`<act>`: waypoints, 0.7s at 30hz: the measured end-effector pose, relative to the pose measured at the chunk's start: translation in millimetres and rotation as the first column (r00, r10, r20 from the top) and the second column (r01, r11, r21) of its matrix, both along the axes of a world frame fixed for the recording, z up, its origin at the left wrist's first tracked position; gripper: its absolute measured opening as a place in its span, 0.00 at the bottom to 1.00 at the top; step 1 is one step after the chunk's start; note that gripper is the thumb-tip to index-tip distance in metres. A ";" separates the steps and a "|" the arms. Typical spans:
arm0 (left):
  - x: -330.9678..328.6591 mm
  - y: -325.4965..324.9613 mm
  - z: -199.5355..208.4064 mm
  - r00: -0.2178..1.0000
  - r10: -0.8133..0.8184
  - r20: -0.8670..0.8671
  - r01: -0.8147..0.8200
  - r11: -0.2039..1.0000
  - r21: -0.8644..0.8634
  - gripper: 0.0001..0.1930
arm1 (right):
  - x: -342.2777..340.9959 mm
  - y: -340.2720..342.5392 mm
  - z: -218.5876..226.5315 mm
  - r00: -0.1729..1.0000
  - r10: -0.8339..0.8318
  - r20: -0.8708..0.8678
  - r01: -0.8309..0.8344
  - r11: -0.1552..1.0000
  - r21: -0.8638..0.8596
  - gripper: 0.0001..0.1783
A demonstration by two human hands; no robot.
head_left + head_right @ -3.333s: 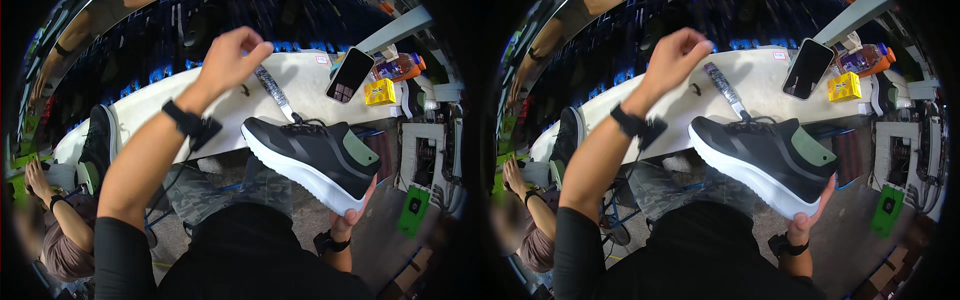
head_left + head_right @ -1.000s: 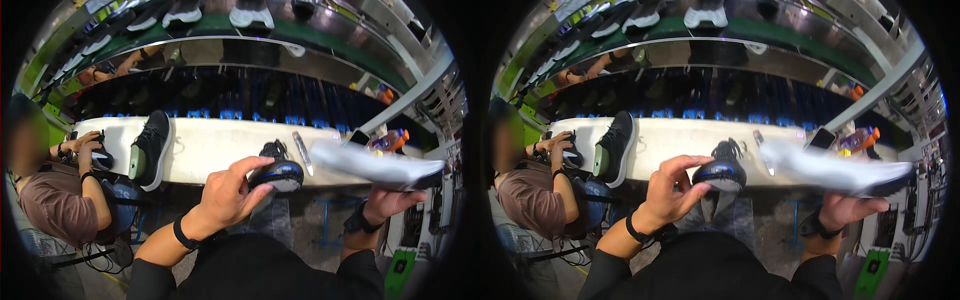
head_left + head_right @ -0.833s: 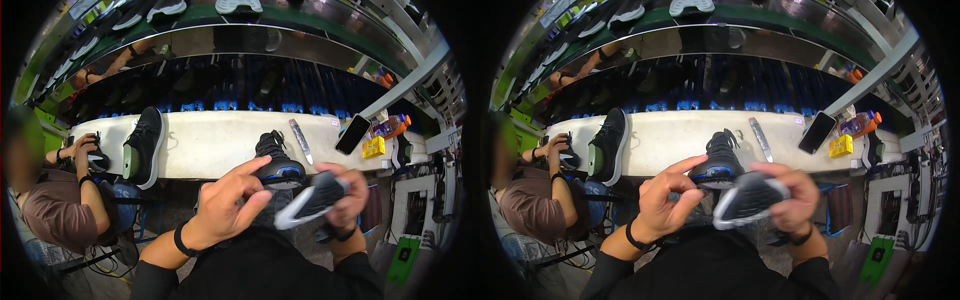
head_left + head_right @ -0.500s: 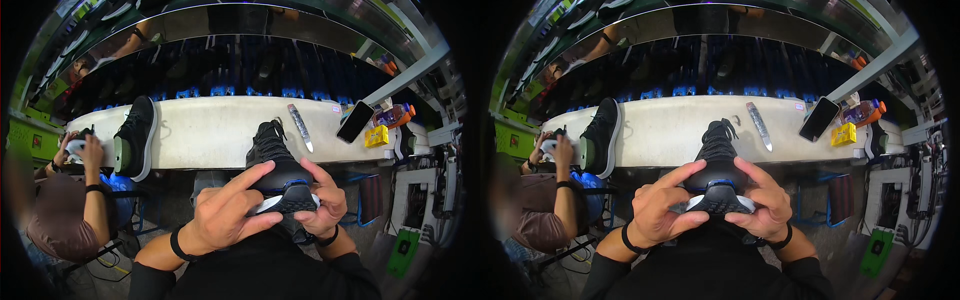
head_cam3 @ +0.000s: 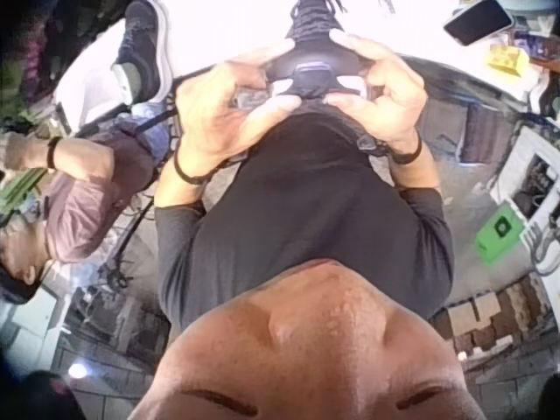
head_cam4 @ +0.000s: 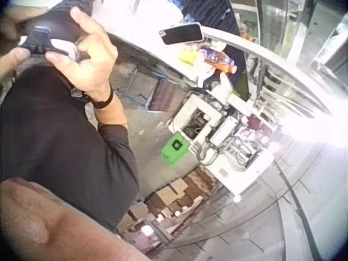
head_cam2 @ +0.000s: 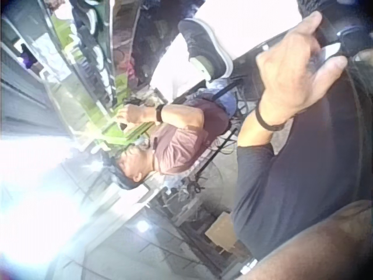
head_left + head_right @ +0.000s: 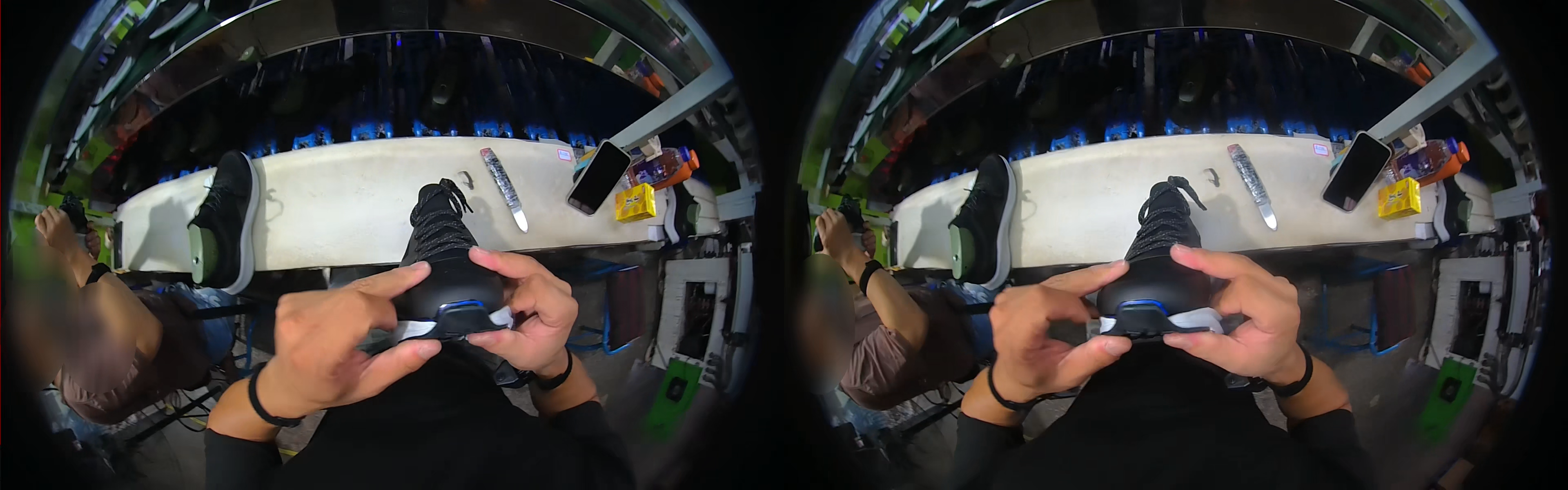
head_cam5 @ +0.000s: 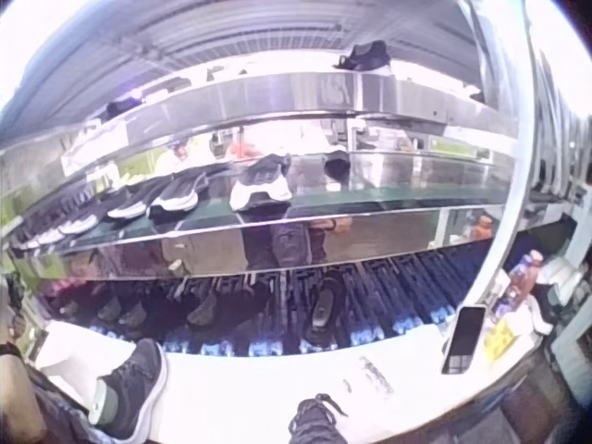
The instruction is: Inspecting and cleaning shoe midsoles at a manufacturing station.
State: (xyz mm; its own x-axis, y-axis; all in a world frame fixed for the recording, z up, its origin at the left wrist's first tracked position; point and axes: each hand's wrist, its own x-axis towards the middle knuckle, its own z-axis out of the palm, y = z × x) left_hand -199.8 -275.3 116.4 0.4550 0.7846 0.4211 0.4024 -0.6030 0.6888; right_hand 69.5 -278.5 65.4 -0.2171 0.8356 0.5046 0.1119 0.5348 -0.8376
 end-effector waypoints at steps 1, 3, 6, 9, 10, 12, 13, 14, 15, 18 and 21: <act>-0.9 11.1 22.6 0.993 -0.027 -0.112 0.029 0.999 0.015 0.26 | -3.4 5.5 -0.1 1.000 0.017 0.007 -0.018 1.000 0.021 0.27; 5.4 41.5 48.8 0.946 -0.109 -0.306 0.140 0.987 0.083 0.33 | -16.8 9.4 -3.8 1.000 0.009 0.028 -0.011 0.995 0.101 0.29; 1.7 56.8 9.0 0.925 -0.280 0.258 0.366 0.838 -0.404 0.20 | -35.8 1.2 -10.5 0.984 -0.150 0.094 0.127 0.968 0.215 0.29; -28.3 50.7 -17.8 0.868 -0.123 0.480 0.372 0.803 -0.466 0.17 | -42.0 2.4 -30.1 0.991 -0.111 0.076 0.097 0.981 0.166 0.28; -33.2 47.5 -19.6 0.863 -0.058 0.503 0.332 0.815 -0.475 0.18 | -44.1 0.9 -40.1 0.990 -0.101 0.099 0.089 0.989 0.117 0.28; -45.7 39.3 -6.9 0.972 -0.016 0.233 0.107 0.917 -0.384 0.27 | -46.4 0.6 -57.1 0.990 -0.112 0.084 0.106 0.992 0.069 0.27; -42.5 33.9 1.2 0.991 -0.048 0.123 0.087 0.935 -0.344 0.32 | -47.8 1.8 -61.3 0.986 -0.118 0.115 0.112 0.992 0.054 0.27; -36.3 29.7 14.0 0.997 -0.074 0.012 0.074 0.950 -0.302 0.38 | -48.5 3.4 -65.3 0.981 -0.121 0.150 0.117 0.992 0.039 0.27; -32.1 26.8 27.7 0.986 -0.068 -0.149 0.015 0.943 -0.331 0.45 | -47.8 4.5 -71.6 0.985 -0.098 0.142 0.094 0.995 0.032 0.27; -48.3 28.7 16.7 0.967 -0.033 -0.251 -0.057 0.936 -0.346 0.43 | -47.8 2.2 -82.9 0.974 -0.106 0.200 0.104 0.994 0.023 0.27; -62.5 21.0 4.2 0.974 0.066 -0.217 -0.140 0.927 -0.348 0.38 | -38.0 2.1 -99.6 0.960 -0.134 0.247 0.160 0.983 -0.089 0.27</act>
